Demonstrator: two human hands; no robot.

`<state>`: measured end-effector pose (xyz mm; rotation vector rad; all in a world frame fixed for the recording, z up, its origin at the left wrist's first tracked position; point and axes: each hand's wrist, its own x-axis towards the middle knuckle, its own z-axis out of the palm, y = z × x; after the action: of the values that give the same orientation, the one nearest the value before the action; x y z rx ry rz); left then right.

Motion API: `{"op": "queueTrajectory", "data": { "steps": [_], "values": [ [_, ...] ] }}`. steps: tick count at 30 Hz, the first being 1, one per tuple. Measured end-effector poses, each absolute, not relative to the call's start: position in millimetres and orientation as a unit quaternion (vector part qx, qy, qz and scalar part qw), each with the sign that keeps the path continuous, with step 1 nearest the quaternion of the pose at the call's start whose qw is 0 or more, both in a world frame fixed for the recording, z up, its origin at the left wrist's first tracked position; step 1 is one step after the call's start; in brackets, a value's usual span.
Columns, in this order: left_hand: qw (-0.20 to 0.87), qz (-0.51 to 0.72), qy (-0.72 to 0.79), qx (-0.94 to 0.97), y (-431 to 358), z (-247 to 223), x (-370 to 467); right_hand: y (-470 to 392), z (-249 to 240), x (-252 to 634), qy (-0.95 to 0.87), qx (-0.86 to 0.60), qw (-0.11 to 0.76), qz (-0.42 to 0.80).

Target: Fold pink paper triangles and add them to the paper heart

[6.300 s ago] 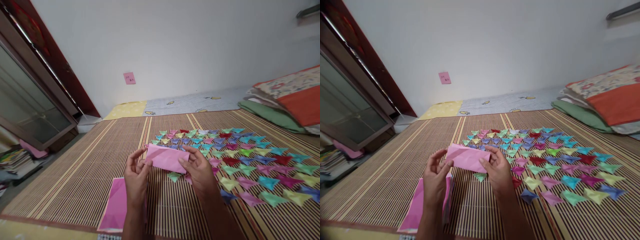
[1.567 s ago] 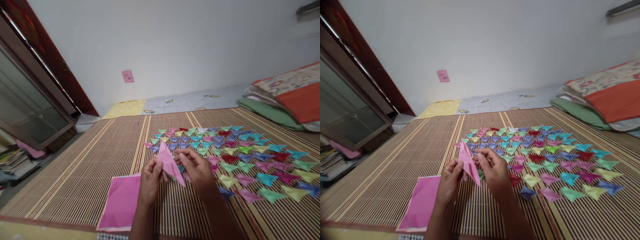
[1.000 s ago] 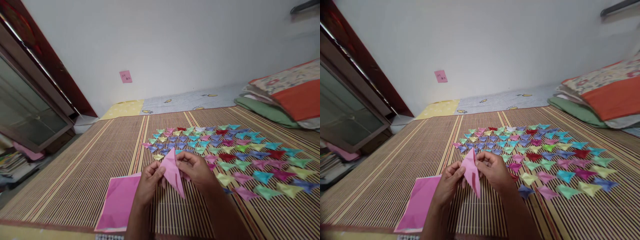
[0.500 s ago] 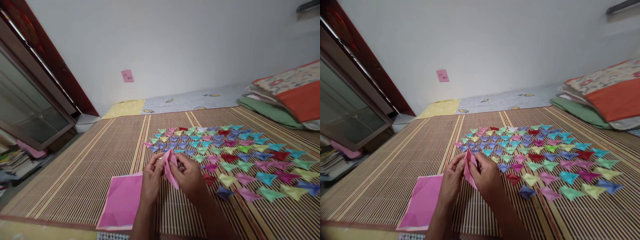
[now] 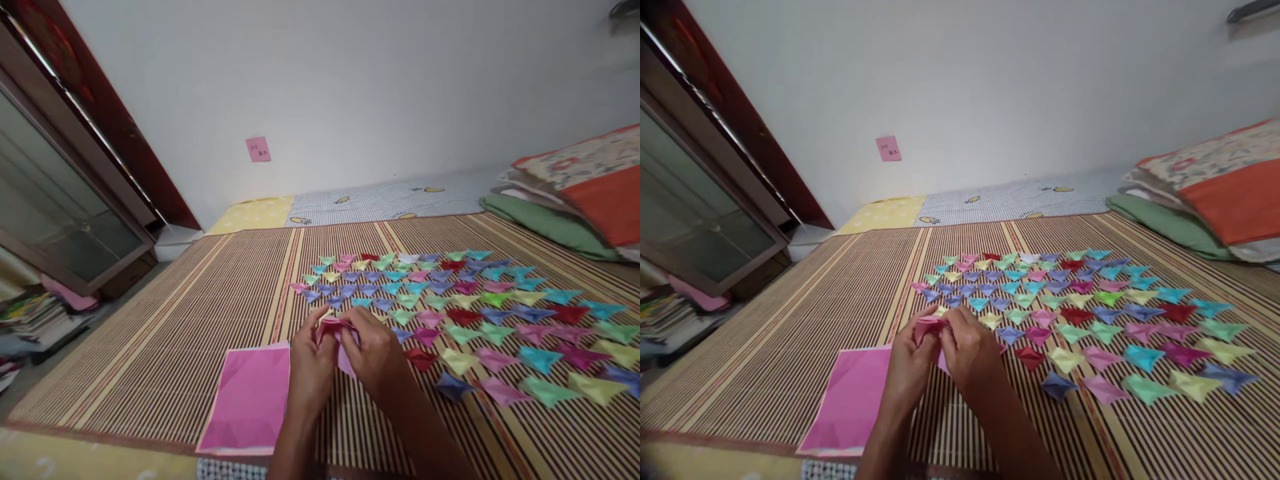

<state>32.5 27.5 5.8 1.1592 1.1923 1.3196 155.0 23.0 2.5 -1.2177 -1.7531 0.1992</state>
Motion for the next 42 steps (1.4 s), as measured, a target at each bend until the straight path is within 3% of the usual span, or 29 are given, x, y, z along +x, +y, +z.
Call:
{"op": "queueTrajectory", "data": {
  "steps": [4,12,22,35,42],
  "values": [
    [0.476,0.555,0.478,0.487,29.8,8.3,29.0,21.3,5.1,153.7,-0.713,-0.487,0.494,0.101],
    [0.569,0.557,0.412,0.443,33.4,7.0,18.8,24.3,11.0,160.4,-0.626,-0.458,0.593,0.218],
    [0.435,0.604,0.452,0.491,23.7,15.8,29.3,29.0,5.3,168.9,-0.51,-0.452,0.601,0.417],
    [0.662,0.551,0.347,0.37,30.5,17.4,26.0,36.1,-1.5,177.2,-0.458,-0.47,0.669,0.349],
    [0.58,0.568,0.39,0.436,29.5,15.2,22.6,33.6,-1.4,173.1,-0.486,-0.478,0.651,0.333]
  ]
}}
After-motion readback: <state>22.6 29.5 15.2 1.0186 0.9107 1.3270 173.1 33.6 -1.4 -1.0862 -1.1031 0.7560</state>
